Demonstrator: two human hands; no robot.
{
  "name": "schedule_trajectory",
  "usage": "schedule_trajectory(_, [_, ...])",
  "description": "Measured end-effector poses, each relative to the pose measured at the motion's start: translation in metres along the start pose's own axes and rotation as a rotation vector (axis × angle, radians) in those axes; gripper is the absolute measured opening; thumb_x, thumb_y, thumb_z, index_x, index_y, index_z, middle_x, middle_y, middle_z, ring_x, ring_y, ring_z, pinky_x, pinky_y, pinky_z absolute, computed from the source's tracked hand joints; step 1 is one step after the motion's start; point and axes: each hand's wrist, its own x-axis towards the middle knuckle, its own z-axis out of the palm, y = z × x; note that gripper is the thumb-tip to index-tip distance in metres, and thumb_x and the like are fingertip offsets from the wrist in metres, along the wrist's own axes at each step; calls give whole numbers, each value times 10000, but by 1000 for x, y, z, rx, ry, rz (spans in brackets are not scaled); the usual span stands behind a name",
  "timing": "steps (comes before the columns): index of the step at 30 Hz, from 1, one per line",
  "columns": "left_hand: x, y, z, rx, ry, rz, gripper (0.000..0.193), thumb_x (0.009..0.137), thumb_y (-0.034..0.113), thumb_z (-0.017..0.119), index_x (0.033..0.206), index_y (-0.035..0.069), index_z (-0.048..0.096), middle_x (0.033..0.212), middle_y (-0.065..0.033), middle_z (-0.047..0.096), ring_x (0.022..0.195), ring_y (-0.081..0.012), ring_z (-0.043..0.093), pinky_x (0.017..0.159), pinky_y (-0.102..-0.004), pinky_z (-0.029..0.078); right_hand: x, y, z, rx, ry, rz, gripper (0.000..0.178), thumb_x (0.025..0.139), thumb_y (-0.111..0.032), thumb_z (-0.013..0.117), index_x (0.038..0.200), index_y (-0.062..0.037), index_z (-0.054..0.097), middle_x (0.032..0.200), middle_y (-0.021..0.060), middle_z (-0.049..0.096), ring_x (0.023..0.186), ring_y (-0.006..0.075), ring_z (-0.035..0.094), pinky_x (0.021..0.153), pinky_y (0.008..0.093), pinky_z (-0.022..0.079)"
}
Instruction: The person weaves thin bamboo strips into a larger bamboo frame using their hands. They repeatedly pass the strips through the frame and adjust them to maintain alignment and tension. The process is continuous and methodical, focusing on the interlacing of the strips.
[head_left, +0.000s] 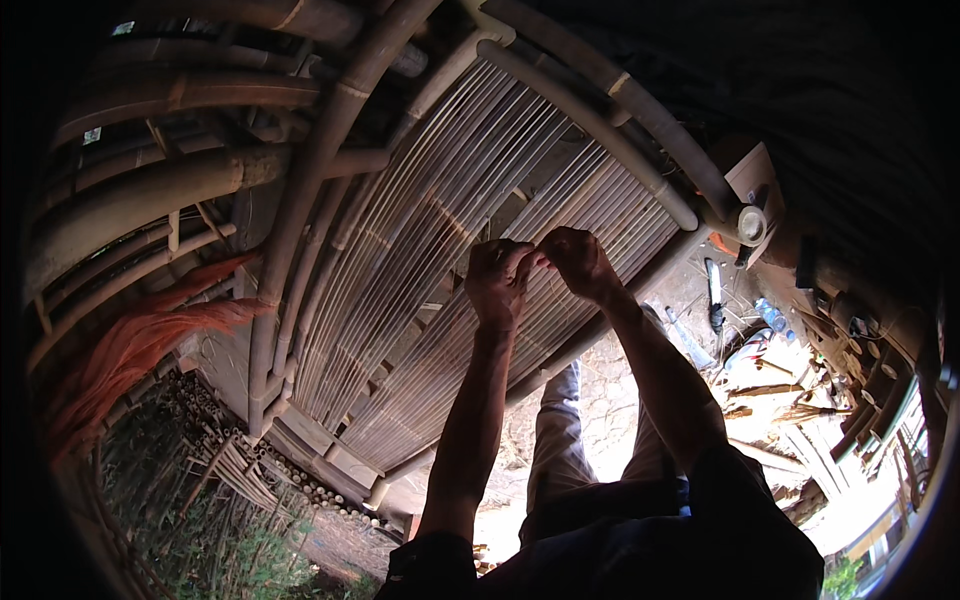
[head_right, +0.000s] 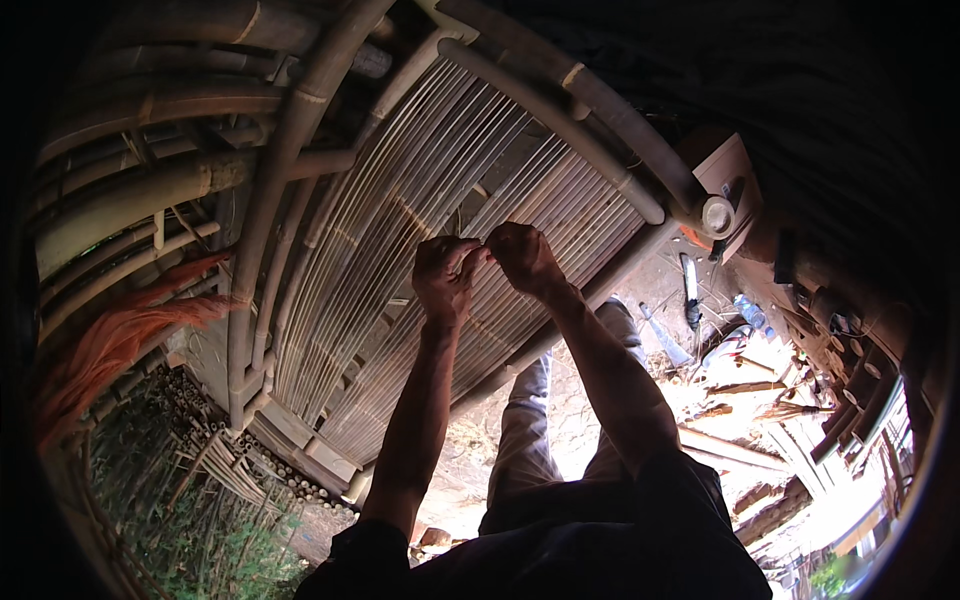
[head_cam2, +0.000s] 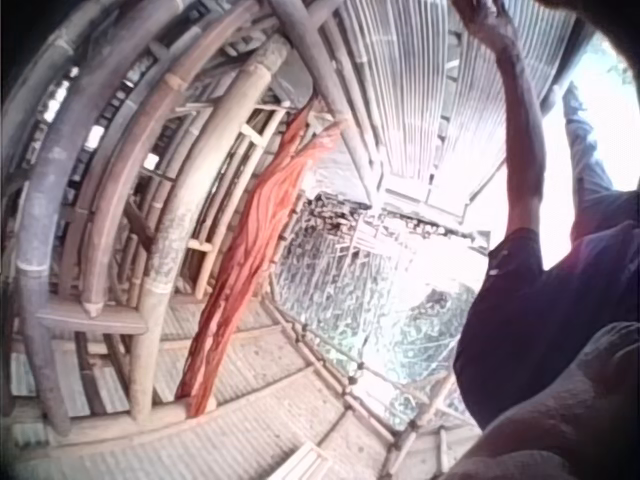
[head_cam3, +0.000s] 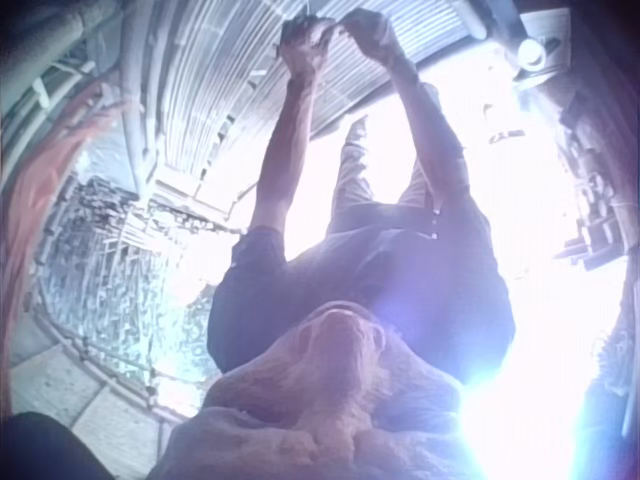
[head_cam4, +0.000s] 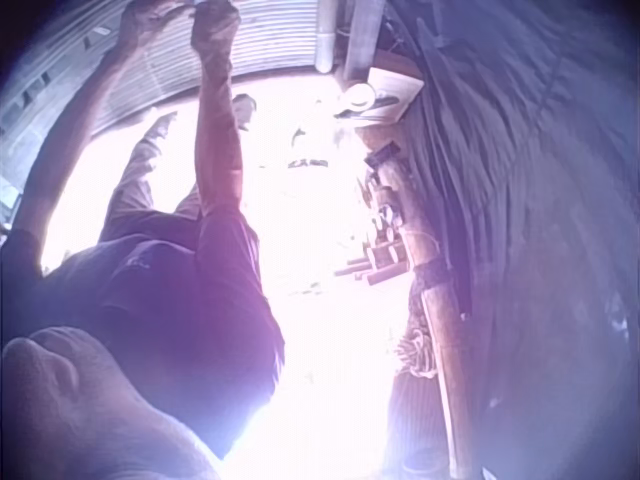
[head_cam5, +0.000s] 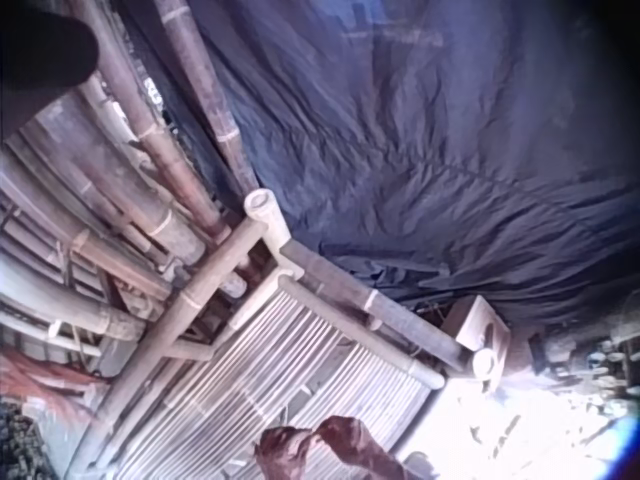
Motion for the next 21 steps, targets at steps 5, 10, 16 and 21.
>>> schedule_trajectory(5, [-5,-7,4,-76,-30,25,221,781,43,769,991,97,730,903,-35,707,844,-198,659,756,-308,535,3,3,-2,23,-29,61,376,991,-332,539,987,34,630,880,123,682,862,193,677,781,325,563])
schedule_trajectory(10, [-10,0,8,-344,-49,-252,262,853,45,719,1111,40,672,987,-77,722,915,-185,695,806,-321,544,3,1,0,80,45,82,373,974,-311,527,992,49,622,867,141,688,839,209,683,760,328,558])
schedule_trajectory(16, [-10,2,14,-594,-26,-470,284,902,45,673,1176,-3,616,1003,-109,721,914,-179,701,796,-295,541,3,0,-5,123,43,155,331,980,-286,564,1029,35,626,934,137,691,887,204,682,793,325,569])
schedule_trajectory(21, [-10,2,21,-748,-35,-554,356,869,13,701,1201,-32,583,964,-141,721,882,-195,706,799,-314,556,3,0,-6,109,70,135,288,971,-240,574,1027,36,633,920,134,695,881,193,679,794,319,563])
